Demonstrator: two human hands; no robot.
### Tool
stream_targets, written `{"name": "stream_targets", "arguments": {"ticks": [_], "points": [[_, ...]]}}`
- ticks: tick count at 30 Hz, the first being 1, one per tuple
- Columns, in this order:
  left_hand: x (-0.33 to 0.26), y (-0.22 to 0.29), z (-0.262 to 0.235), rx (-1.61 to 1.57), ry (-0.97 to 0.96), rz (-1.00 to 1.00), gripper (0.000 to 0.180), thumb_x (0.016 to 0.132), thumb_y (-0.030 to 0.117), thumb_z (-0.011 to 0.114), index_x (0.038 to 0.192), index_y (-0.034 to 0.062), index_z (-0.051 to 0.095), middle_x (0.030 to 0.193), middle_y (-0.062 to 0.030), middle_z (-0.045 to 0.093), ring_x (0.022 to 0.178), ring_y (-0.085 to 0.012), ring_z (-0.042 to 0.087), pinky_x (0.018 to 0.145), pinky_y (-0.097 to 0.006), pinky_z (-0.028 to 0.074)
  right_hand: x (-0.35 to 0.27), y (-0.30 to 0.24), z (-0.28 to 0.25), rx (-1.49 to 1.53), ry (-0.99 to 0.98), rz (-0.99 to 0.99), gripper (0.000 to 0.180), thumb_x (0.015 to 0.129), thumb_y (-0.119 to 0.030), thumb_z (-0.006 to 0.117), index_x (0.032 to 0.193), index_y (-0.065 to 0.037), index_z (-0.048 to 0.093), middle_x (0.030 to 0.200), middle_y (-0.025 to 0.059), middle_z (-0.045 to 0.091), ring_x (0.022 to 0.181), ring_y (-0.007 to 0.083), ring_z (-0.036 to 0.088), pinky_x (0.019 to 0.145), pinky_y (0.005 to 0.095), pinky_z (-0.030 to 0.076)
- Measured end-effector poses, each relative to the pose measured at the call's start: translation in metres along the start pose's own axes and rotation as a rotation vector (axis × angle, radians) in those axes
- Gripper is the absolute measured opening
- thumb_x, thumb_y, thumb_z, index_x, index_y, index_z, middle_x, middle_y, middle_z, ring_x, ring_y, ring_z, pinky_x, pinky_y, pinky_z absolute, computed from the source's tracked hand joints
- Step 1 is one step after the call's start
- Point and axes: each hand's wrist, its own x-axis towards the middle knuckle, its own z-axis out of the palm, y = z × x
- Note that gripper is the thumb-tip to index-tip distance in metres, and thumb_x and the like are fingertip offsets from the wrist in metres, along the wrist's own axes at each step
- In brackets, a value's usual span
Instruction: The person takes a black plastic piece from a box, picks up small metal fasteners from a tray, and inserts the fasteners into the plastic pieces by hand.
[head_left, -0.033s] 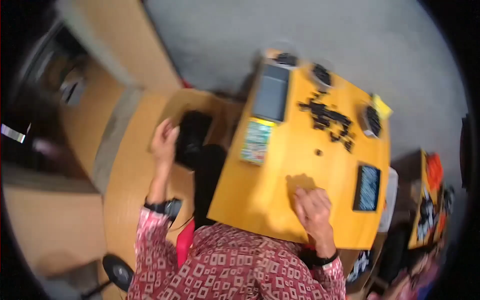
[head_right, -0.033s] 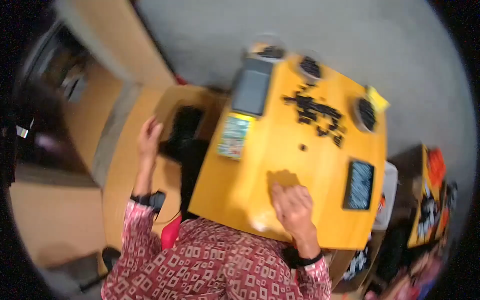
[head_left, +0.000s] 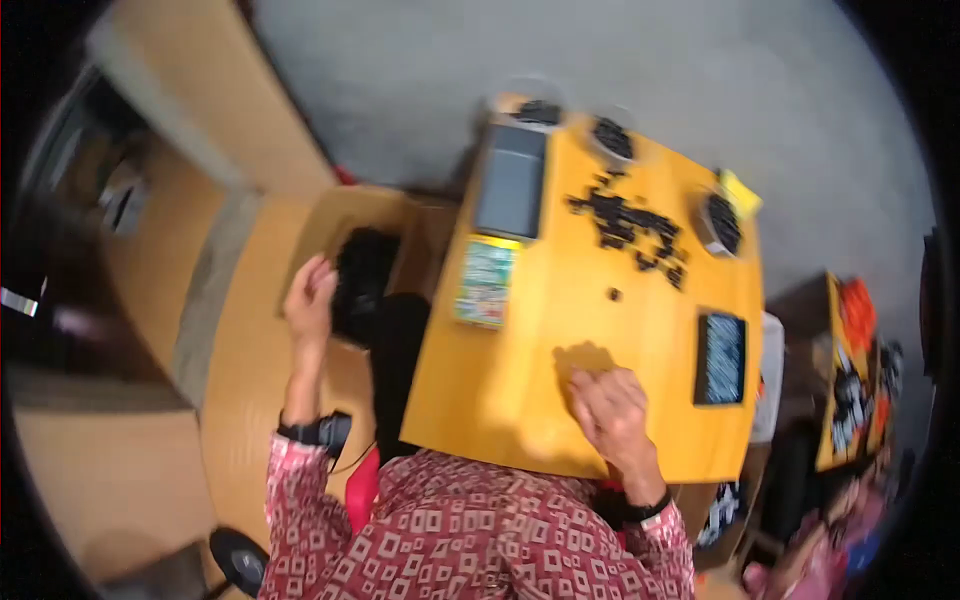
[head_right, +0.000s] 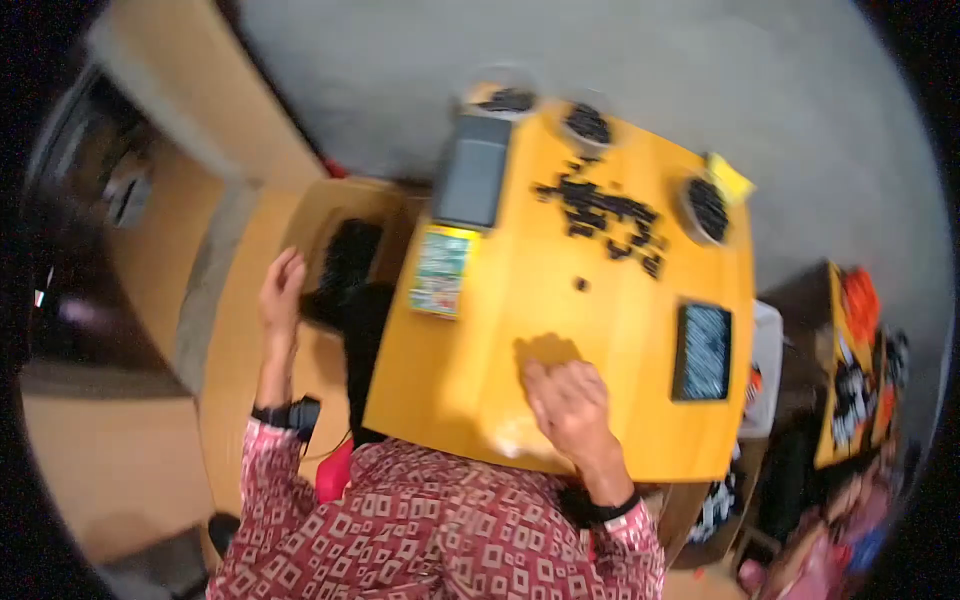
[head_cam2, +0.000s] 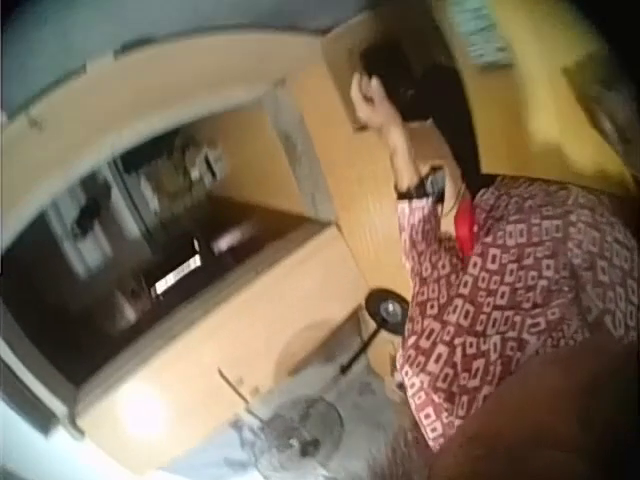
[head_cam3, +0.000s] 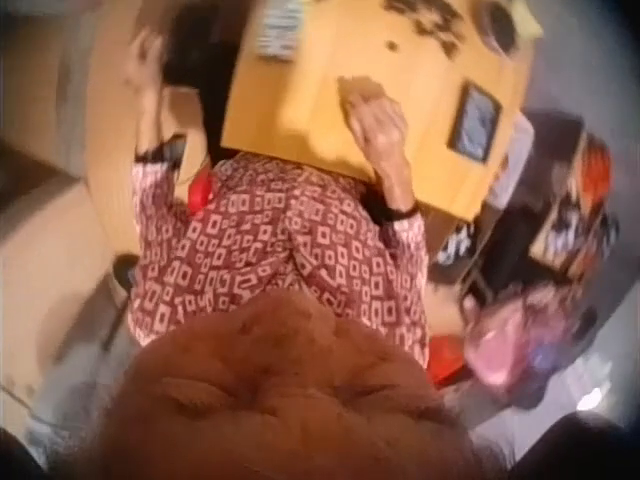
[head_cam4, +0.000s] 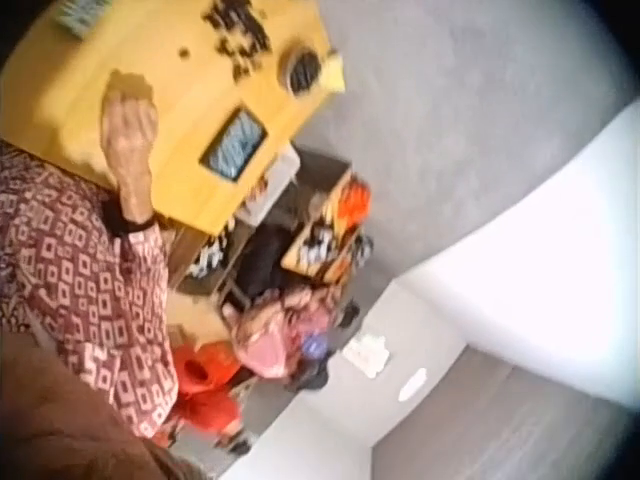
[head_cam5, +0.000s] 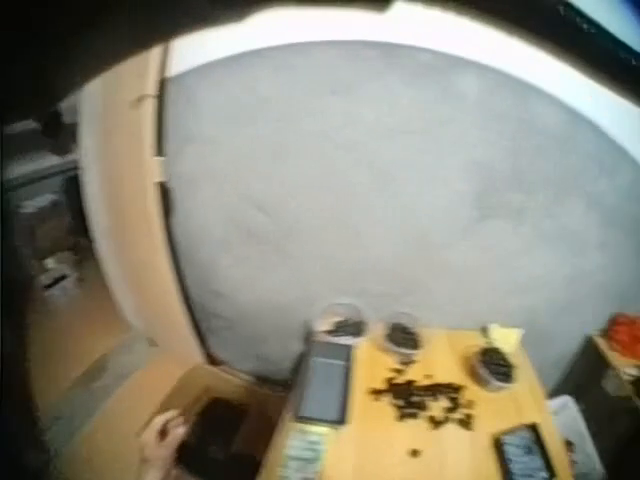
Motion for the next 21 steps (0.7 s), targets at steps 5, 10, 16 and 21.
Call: {"name": "stream_targets", "arguments": {"ticks": [5, 10, 16, 21], "points": [[-0.057, 0.08, 0.038, 0.094, -0.343, -0.125, 0.021, 0.094, 0.003, 0.058, 0.113, -0.0035, 0.063, 0.106, -0.0091, 0.066, 0.101, -0.0157, 0.062, 0.09, -0.026, 0.048, -0.017, 0.007, -0.006, -0.157, -0.064, 0.034, 0.018, 0.076, -0.003, 0.072, 0.093, -0.002, 0.066, 0.071, 0.0073, 0.055, 0.065, 0.0241, 0.055, 0.061, 0.0346, 0.046], [-0.098, 0.132, 0.056, -0.071, -0.628, -0.122, 0.019, 0.093, 0.004, 0.059, 0.11, -0.0016, 0.065, 0.103, -0.0071, 0.068, 0.097, -0.0138, 0.063, 0.086, -0.025, 0.048, -0.018, 0.011, -0.018, -0.189, -0.079, 0.022, 0.02, 0.076, -0.005, 0.072, 0.096, -0.002, 0.066, 0.067, 0.0054, 0.05, 0.064, 0.0214, 0.053, 0.061, 0.0334, 0.046], [-0.129, 0.145, 0.088, 0.105, -1.012, 0.025, 0.015, 0.088, 0.004, 0.063, 0.102, 0.0009, 0.068, 0.095, -0.0116, 0.069, 0.086, -0.0174, 0.067, 0.08, -0.027, 0.05, -0.005, 0.028, -0.027, -0.146, -0.077, -0.003, 0.021, 0.077, -0.005, 0.07, 0.097, -0.002, 0.066, 0.071, 0.0072, 0.055, 0.068, 0.0224, 0.057, 0.064, 0.0338, 0.048], [-0.152, 0.109, 0.104, 0.138, -1.011, 0.163, 0.015, 0.086, 0.004, 0.064, 0.099, 0.0038, 0.069, 0.09, -0.0119, 0.07, 0.084, -0.0229, 0.068, 0.077, -0.032, 0.05, 0.018, 0.06, -0.049, -0.178, -0.06, 0.098, 0.017, 0.079, -0.005, 0.068, 0.095, -0.001, 0.066, 0.078, 0.0112, 0.062, 0.073, 0.0261, 0.061, 0.066, 0.0363, 0.05]]}}
